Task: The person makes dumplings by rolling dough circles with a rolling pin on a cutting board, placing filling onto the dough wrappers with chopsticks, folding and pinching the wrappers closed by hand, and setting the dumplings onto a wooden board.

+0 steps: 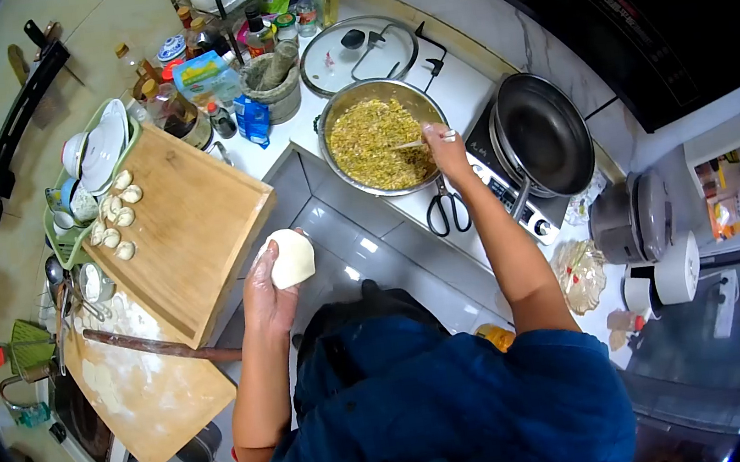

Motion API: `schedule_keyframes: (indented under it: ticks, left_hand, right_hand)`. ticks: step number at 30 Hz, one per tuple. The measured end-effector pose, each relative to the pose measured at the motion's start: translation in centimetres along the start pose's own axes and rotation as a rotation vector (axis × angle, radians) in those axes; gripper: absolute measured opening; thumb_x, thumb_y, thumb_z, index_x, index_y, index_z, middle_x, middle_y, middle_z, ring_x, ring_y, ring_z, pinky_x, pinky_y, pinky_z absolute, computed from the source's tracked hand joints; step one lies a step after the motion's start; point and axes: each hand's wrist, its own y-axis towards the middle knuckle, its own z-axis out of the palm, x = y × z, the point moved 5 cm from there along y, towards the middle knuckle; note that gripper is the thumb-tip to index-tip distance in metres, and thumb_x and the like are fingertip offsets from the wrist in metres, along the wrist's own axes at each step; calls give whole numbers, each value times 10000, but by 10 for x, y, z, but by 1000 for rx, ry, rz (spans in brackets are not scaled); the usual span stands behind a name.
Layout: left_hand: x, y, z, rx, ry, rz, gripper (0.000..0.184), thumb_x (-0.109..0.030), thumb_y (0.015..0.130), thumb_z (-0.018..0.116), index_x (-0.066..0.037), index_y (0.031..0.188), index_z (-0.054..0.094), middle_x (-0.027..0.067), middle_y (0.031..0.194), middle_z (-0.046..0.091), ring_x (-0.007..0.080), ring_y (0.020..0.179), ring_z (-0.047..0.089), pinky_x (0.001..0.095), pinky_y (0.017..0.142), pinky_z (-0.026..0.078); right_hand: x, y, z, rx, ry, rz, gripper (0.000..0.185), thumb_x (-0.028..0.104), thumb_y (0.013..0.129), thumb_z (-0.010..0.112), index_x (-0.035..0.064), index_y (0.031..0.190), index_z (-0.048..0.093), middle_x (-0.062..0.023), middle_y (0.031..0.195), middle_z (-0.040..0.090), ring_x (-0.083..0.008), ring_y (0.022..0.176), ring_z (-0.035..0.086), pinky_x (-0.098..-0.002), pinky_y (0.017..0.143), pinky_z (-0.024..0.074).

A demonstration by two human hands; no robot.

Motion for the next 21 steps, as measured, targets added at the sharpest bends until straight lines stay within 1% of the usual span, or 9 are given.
schedule_keyframes:
  ticks: [3,4,5,7,10,11,13,16,21]
  left_hand:
    - [14,21,14,-26,-2,-25,374,-218,926,593,39,1186,518,181,1163,614,277,1042,615,401,911,511]
    - [18,28,17,-42,-5,-32,363,-226,931,586,31,1179,524,175,1164,616,273,1039,617,401,907,512]
    - [21,36,19,-56,-6,-41,353,-234,936,579,23,1172,531,170,1164,618,270,1036,619,402,903,513]
    - [27,50,23,-56,17,-64,354,-263,932,584,1,1164,543,157,1157,625,263,1031,623,397,897,516]
    - [36,70,28,-8,71,-97,372,-307,917,604,-30,1161,554,140,1144,636,257,1031,624,388,897,518]
    - [39,77,30,4,81,-106,368,-309,919,601,-32,1158,555,137,1145,636,257,1035,622,390,899,516]
    - [43,88,35,17,91,-122,363,-310,922,594,-35,1157,556,132,1150,633,258,1045,617,398,902,513]
    - [48,101,46,20,82,-140,361,-306,928,583,-35,1164,554,129,1158,627,263,1058,609,414,907,507]
    - [54,123,55,2,64,-159,362,-283,940,559,-19,1186,538,136,1158,615,285,1060,603,435,917,498]
  right_hand:
    - [-8,15,-30,61,158,128,454,389,974,427,42,716,568,-71,625,526,-171,600,522,-348,588,437]
    - [-9,17,-37,62,237,125,463,384,986,401,37,734,576,-70,652,538,-150,598,521,-331,582,451]
    - [-6,16,-47,32,241,12,452,373,984,409,17,760,574,-110,687,562,-217,607,547,-361,625,468]
    - [5,19,-60,15,-57,-266,431,359,977,428,-2,824,609,-165,757,600,-306,651,575,-384,667,475]
    - [2,21,-55,59,-179,-271,377,324,961,471,-3,884,642,-200,811,616,-370,715,580,-403,709,475]
    - [-19,29,-47,67,-125,-193,337,303,948,506,7,918,665,-189,773,624,-321,679,604,-391,681,479]
    - [-22,30,-40,16,45,-43,325,285,947,536,-4,866,661,-142,682,620,-222,576,602,-347,596,489]
    - [-20,27,-31,-38,261,42,414,331,976,505,-13,781,631,-47,623,577,-108,501,536,-257,472,476]
    - [-38,26,-26,-140,576,206,407,317,983,499,8,730,578,-50,600,546,-111,464,521,-247,436,460]
